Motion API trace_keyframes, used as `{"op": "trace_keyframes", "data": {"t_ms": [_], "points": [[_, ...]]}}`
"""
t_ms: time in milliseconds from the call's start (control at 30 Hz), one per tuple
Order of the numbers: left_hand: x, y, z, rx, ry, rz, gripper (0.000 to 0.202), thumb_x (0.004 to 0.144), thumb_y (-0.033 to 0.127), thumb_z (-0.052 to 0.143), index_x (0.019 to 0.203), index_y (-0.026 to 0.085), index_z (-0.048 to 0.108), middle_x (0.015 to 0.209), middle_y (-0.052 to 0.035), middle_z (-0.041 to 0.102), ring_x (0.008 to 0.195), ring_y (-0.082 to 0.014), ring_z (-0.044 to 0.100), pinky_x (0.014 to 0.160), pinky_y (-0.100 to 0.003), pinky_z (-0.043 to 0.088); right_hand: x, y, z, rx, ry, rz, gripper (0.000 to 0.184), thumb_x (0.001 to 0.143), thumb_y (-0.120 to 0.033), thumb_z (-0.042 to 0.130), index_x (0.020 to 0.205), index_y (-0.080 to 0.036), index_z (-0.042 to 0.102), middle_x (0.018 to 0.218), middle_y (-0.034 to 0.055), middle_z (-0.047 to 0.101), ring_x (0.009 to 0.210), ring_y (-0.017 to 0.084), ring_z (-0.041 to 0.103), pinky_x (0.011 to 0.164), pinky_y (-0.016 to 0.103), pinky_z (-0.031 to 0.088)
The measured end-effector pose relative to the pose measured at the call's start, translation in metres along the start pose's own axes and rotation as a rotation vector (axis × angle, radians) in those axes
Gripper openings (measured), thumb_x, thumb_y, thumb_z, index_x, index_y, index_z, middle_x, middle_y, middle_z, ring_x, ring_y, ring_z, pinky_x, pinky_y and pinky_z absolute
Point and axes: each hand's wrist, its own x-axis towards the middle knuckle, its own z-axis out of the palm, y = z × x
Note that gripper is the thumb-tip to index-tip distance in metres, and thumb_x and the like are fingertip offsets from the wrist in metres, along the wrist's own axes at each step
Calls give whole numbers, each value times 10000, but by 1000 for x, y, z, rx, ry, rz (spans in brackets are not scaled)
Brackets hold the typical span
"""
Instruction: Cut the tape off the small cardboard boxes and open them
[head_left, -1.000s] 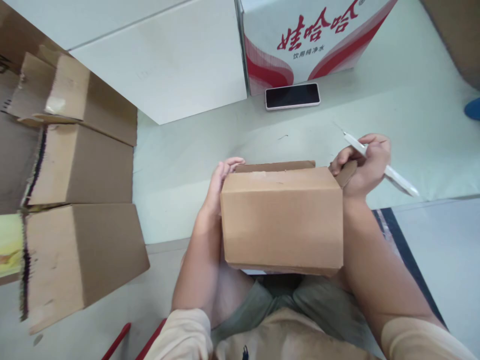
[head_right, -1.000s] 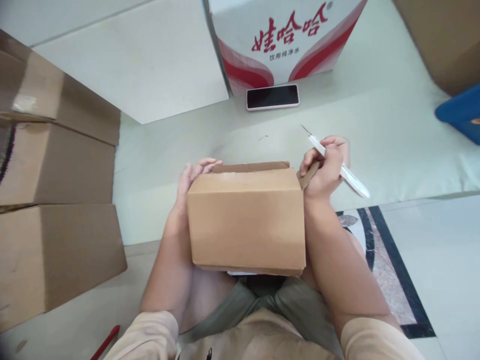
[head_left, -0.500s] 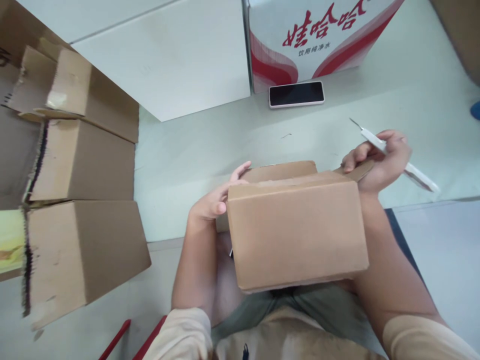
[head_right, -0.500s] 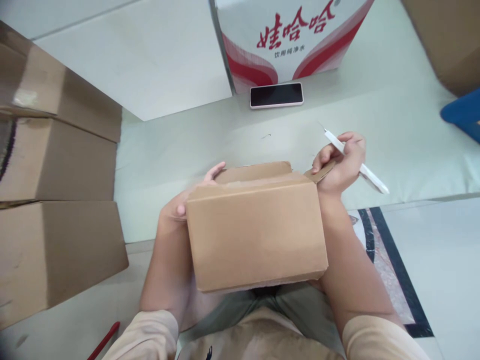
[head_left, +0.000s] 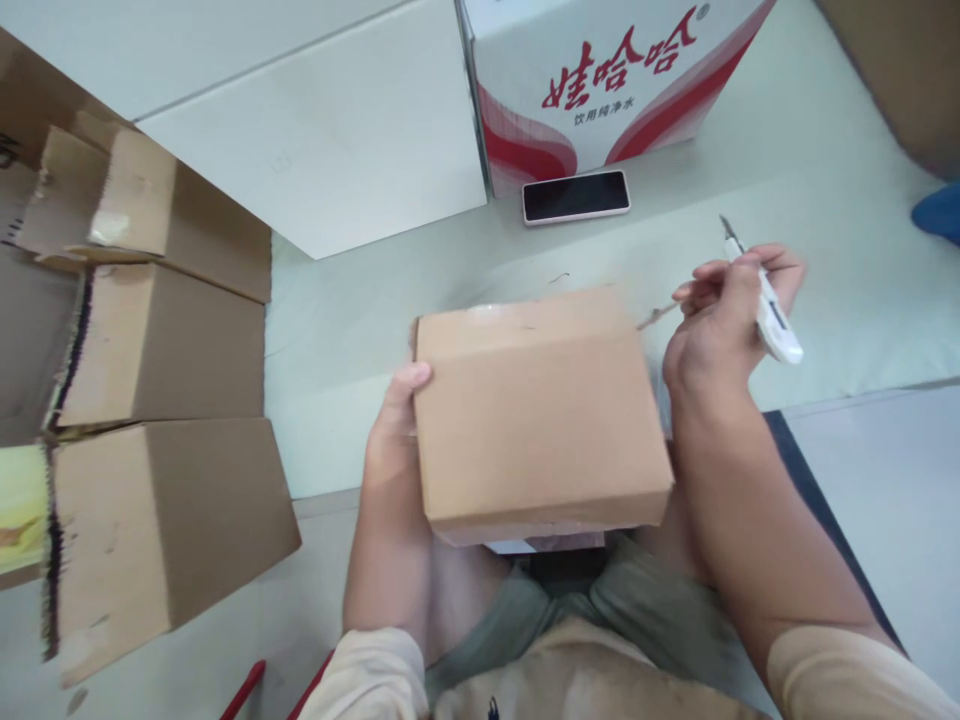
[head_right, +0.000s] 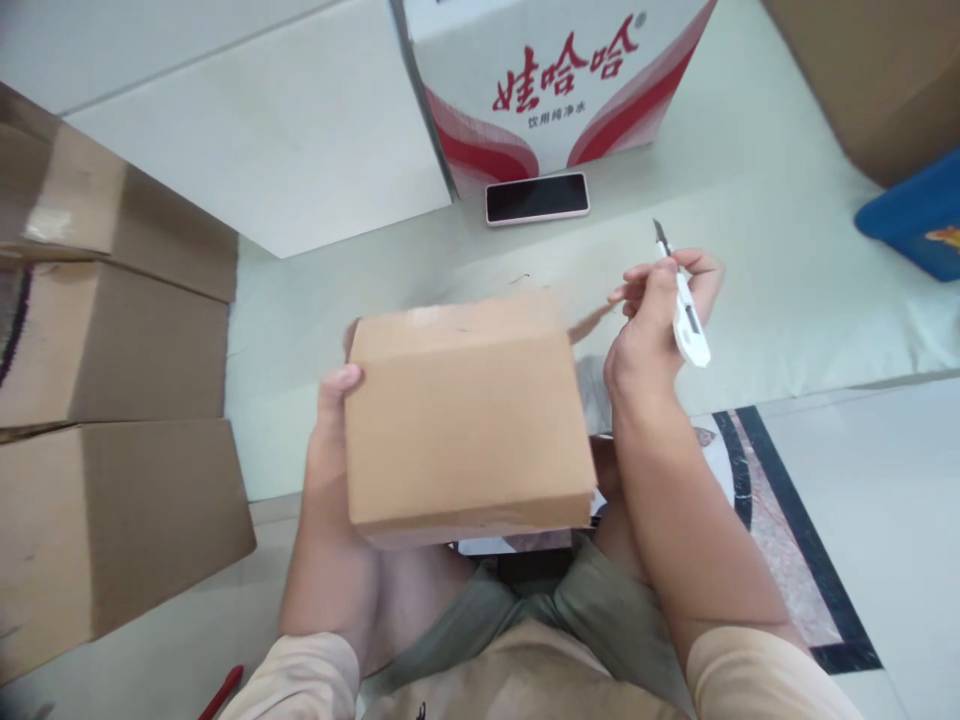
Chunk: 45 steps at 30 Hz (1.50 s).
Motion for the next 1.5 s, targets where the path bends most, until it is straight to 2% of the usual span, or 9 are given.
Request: {"op": "trace_keyframes", "data": {"t_ms": [133,300,400,533,700,867,1100,1233,1500], "points": [[8,16,-7,-51,60,-18,573,805,693,709,1161,245,745,1144,-100,793,1071,-342,746,806,-448,641,-9,-1,-12,-146,-354,-79,266,939,-510,602,952,-273,480,766,-20,737,663,156,705,684,316,524],[23,20,-17,-54,151,175,482,816,697,704,1044,275,750,1093,-27,799,1063,-285,719,820,-384,618,-19,3,-21,-405,-844,-179,510,695,-439,859,1024,-291,497,1295,88,771,1051,284,754,878,465,576],[26,13,-14,-84,154,174,460,778,651,716,988,243,748,1044,-40,795,1011,-265,730,830,-372,616,-23,10,-19,-539,-839,-248,572,653,-390,850,1088,-296,491,1379,98,735,1121,334,734,935,519,556],[28,4,-7,-24,129,194,472,724,631,722,999,248,737,1034,-66,790,1045,-286,742,836,-358,606,-25,17,-15,-664,-591,-253,349,737,-314,764,982,-308,515,1029,1,788,886,262,715,863,445,542],[28,6,-6,1,183,194,471,686,650,748,942,257,710,958,-67,780,1019,-297,745,807,-355,601,-8,15,-16,-370,-461,-145,270,855,-342,727,906,-298,466,875,-31,731,839,208,728,831,396,572],[30,9,-9,-113,271,182,375,741,595,690,880,247,694,963,-51,780,947,-266,741,772,-345,603,-17,4,-18,-225,-227,-403,279,901,-341,697,969,-310,428,895,-26,712,880,211,751,941,472,581],[44,-10,13,-192,206,401,429,791,604,604,976,234,718,1159,-81,784,1232,-293,698,968,-344,575,-76,11,-10,-387,-797,-676,318,845,-400,724,983,-319,450,1030,23,784,1090,310,761,1053,598,518],[45,-21,23,-192,203,377,482,831,608,575,1063,221,742,1221,-94,774,1297,-293,668,1017,-337,556,-83,23,-7,-506,-840,-646,438,775,-518,724,1038,-325,433,933,-6,707,1041,303,742,1167,636,426],[46,-28,11,-272,124,334,518,797,640,672,1100,224,732,1209,-95,771,1194,-283,703,884,-312,584,-75,16,-6,-538,-879,-697,381,836,-378,634,1094,-292,367,997,17,632,1326,362,628,1167,653,294]]}}
